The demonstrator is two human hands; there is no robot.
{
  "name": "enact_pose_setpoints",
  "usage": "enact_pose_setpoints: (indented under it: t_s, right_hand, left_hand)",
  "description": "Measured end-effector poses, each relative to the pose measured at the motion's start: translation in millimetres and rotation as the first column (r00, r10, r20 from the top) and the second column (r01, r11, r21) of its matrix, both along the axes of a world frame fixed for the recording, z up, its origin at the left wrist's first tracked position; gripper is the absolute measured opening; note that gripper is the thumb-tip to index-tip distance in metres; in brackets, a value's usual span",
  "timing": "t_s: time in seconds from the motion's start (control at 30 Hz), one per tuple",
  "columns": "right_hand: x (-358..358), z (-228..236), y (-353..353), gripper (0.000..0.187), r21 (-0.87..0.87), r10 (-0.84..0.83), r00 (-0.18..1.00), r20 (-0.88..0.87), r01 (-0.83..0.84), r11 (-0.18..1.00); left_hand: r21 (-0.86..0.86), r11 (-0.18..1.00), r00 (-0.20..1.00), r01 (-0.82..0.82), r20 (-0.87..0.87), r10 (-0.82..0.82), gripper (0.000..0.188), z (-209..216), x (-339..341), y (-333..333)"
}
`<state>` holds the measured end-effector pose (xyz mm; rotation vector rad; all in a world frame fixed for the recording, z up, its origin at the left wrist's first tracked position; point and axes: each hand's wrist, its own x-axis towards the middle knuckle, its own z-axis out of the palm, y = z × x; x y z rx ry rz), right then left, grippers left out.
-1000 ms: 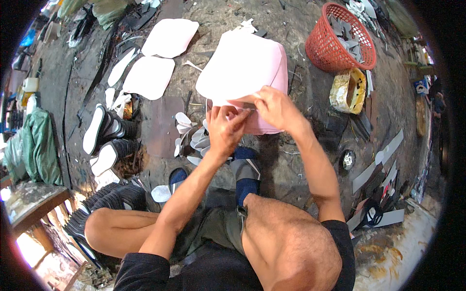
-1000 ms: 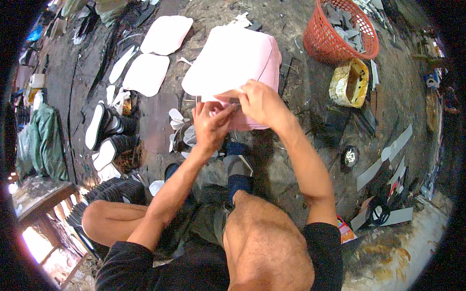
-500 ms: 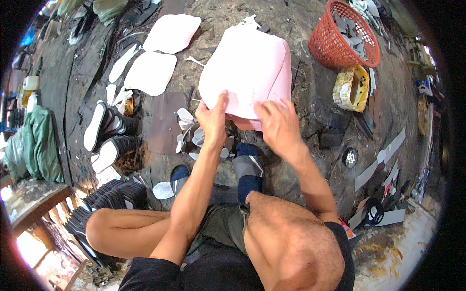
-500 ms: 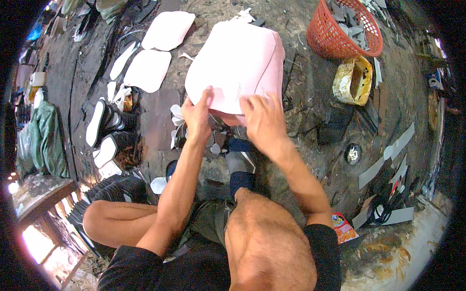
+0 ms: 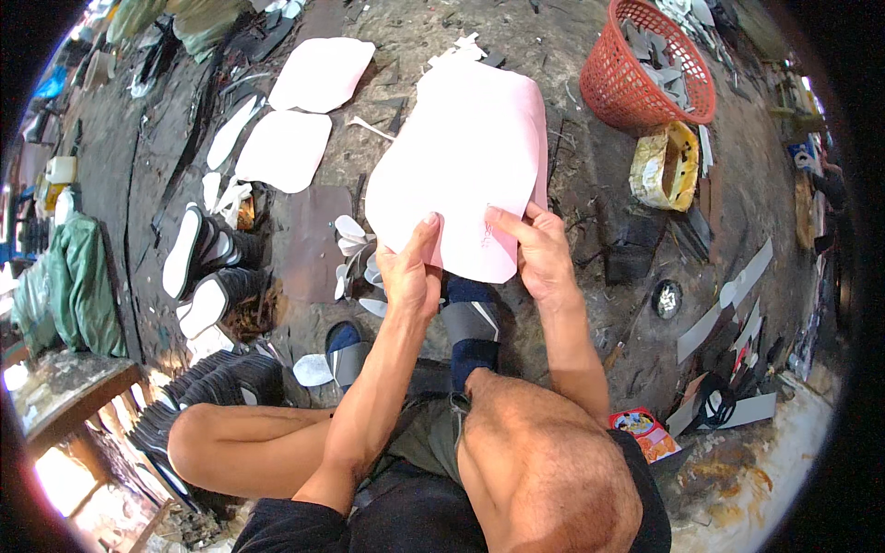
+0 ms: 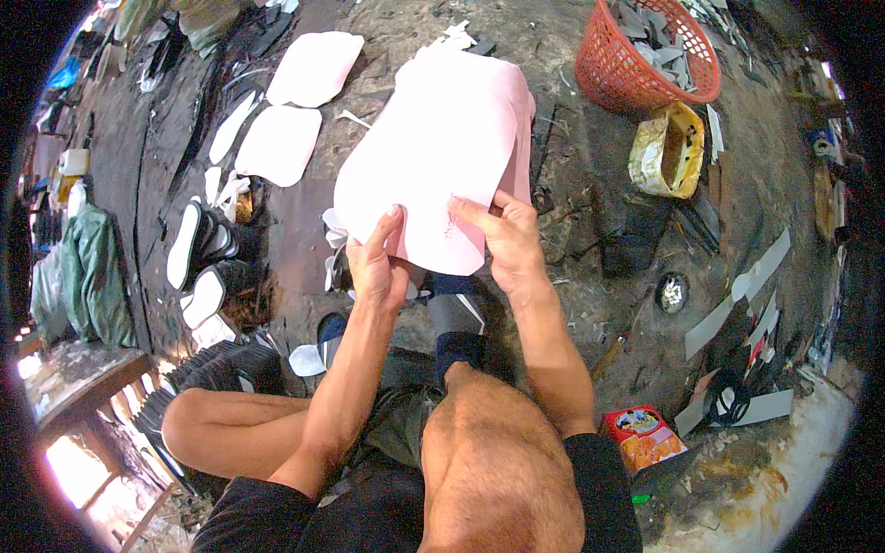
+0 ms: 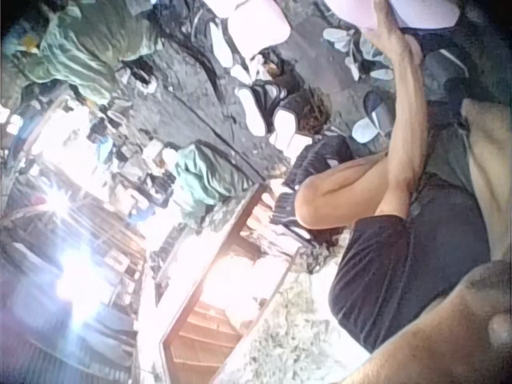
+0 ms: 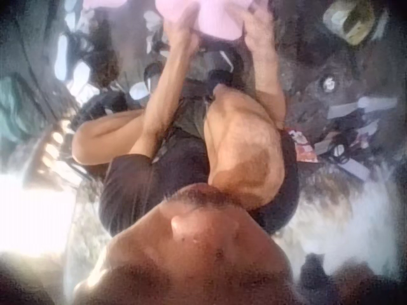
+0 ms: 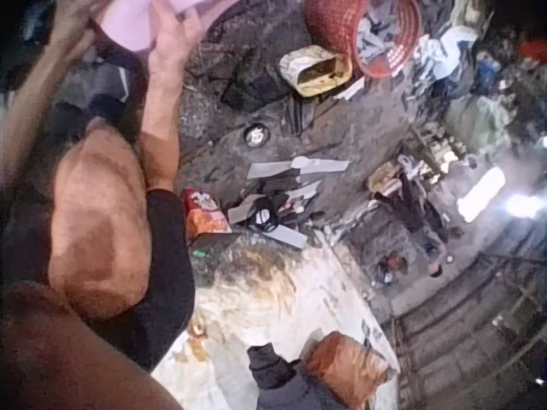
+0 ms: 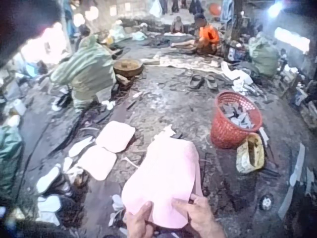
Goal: The person sits on the ground and uses a knife to trim the edges of white and pink shoe insoles. They repeatedly pick up an insole, cut along the edges, and place the trimmed pieces aside.
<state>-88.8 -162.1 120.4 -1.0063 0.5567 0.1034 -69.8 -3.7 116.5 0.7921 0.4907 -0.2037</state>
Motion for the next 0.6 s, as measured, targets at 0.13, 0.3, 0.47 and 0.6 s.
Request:
enact_pose_setpoints:
  t_s: [0.13,0.3,0.47,0.6]
  right_hand:
    - [-0.5,5.4,1.9,0.028,0.441,0.015,1.0,-0.001,-0.013,0.897]
    - [-3.8,27.6,2.6,0.045,0.387,0.006,0.992,0.123,-0.054,0.921]
    - [-5.9,31.5,2.5,0.058,0.278,0.038,0.986,0.16,-0.082,0.957]
    - [-5.1,32.0,6.0,0.059,0.205,-0.053,0.969,0.242,0.002,0.979]
  left_hand:
    - [-0.086,0.993,0.995,0.086,-0.035,-0.089,0.037,-7.0,-4.9,1.2]
    - [-0.147,0.985,0.992,0.087,-0.079,-0.1,0.041,-12.7,-1.0,6.4]
    - [-0.143,0.985,0.992,0.099,-0.067,-0.109,0.042,-8.7,-1.4,8.2]
    - [-0.194,0.978,0.994,0.076,-0.062,-0.09,0.039,-3.7,0.0,8.7]
